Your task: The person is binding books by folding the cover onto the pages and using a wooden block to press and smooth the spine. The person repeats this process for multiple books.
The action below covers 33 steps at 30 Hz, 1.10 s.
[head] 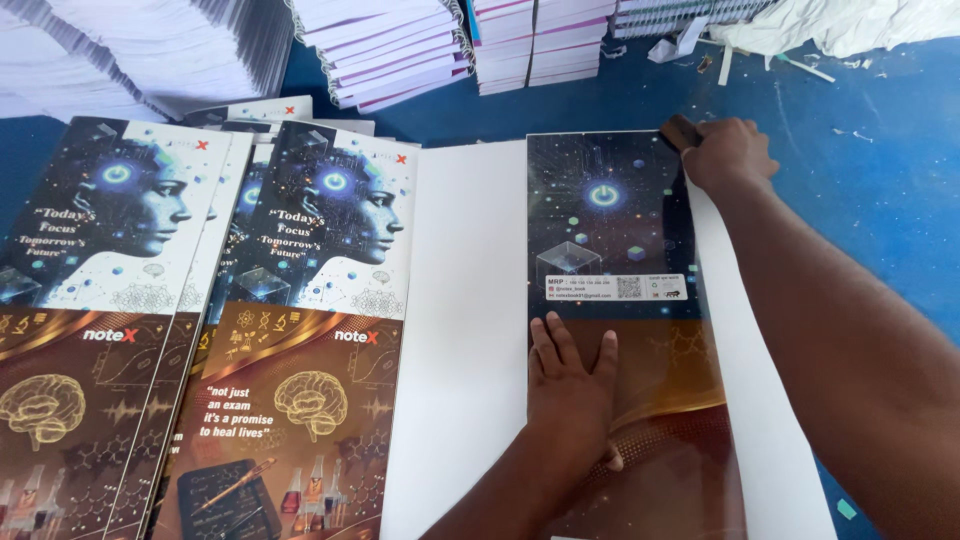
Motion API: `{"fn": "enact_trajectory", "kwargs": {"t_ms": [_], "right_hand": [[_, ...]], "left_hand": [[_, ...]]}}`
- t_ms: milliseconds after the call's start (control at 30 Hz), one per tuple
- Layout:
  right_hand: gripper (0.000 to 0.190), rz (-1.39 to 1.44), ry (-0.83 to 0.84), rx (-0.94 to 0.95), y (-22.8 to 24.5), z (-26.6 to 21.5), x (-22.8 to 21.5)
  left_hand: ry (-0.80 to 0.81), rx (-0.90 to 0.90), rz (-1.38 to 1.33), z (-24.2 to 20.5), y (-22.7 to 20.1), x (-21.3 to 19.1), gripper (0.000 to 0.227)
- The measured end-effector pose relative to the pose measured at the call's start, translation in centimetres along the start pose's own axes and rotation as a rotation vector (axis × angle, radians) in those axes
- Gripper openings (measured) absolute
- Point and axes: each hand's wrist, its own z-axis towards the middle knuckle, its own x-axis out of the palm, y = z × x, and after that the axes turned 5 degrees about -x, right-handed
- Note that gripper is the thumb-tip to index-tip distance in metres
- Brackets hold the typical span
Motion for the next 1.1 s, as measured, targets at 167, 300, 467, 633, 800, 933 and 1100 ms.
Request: {"fn": "enact_trajectory", "kwargs": {"t_ms": [167,300,467,633,800,933,1100], "right_hand": [[0.051,0.006,-0.020,-0.033,-0.5,0.1,0.6],[0.050,0.017,-0.055,-0.118,-1.4,-0.1,1.0],[0.046,-0.046,-0.025,-0.126,-1.4,-0.7,0.9],[0.043,-0.074,-0.044,-0.194,-1.9,-2.4,0.8],[0.043,-0.084,0.021,-0.170,-2.2,-3.2,0.9],[0.046,-0.075,-0.034,-0.230,-2.8,-4.7,0.9],[0.046,-0.051,0.027,-0.241,-2.9,-6.8,0.2]], "left_hand": [[0.032,-0.031,0.033,0.1,-0.3,-0.3,0.151],[0.022,-0.027,0.031,0.0,-0.3,-0.3,0.151],[0.052,-0.071,0.048,0.3,-0.7,-0.5,0.152],[0.062,-0.084,0.052,0.2,-0.8,-0.5,0.153],[0.079,-0.090,0.030,0.5,-0.6,-0.1,0.153],[0.119,-0.098,0.053,0.8,-0.7,0.0,0.155],[0.065,-0.108,0.079,0.6,-0.9,0.3,0.156]]}}
